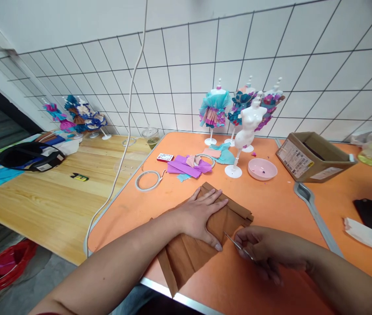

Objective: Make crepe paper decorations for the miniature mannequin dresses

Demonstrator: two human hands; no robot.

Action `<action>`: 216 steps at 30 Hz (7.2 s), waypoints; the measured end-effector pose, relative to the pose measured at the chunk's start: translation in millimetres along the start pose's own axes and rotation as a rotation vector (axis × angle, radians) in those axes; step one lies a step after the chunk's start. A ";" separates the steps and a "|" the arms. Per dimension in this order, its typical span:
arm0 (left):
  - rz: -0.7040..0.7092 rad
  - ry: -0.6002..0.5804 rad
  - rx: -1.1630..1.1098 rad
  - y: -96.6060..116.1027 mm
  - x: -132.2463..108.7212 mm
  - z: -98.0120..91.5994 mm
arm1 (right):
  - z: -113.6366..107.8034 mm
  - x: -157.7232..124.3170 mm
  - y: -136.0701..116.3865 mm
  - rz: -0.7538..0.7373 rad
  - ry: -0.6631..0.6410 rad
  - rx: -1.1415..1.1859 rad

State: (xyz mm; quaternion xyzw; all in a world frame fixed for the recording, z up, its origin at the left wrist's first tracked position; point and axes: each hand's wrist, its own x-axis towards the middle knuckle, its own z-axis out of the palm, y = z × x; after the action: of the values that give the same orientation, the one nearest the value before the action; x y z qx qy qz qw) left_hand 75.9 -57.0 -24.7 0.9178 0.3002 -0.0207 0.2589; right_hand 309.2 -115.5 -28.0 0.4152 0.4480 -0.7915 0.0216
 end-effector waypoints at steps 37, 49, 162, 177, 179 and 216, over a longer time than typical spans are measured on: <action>0.005 0.001 -0.008 -3.2 1.3 1.9 | 4.4 4.1 -4.2 -0.010 0.014 0.009; 0.017 -0.001 -0.021 -1.2 0.2 1.2 | 6.3 5.4 -9.4 -0.015 0.037 0.023; 0.015 0.003 -0.116 -6.0 -7.1 -8.7 | 5.8 2.7 -14.4 -0.018 0.030 -0.129; 0.005 -0.008 -0.120 -4.8 -5.8 -7.8 | 6.3 4.6 -17.3 -0.048 0.034 -0.105; 0.011 -0.005 -0.120 -5.4 -5.5 -6.0 | 6.3 4.6 -17.7 -0.051 0.037 -0.104; 0.059 0.032 -0.072 2.8 -1.6 1.0 | 6.6 5.3 -15.6 -0.068 0.049 -0.095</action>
State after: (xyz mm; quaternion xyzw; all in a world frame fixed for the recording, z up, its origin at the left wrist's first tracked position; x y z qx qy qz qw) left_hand 76.3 -60.2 -24.0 0.9166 0.2778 0.0122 0.2873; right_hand 295.2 -109.2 -19.1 0.4173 0.4993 -0.7593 0.0035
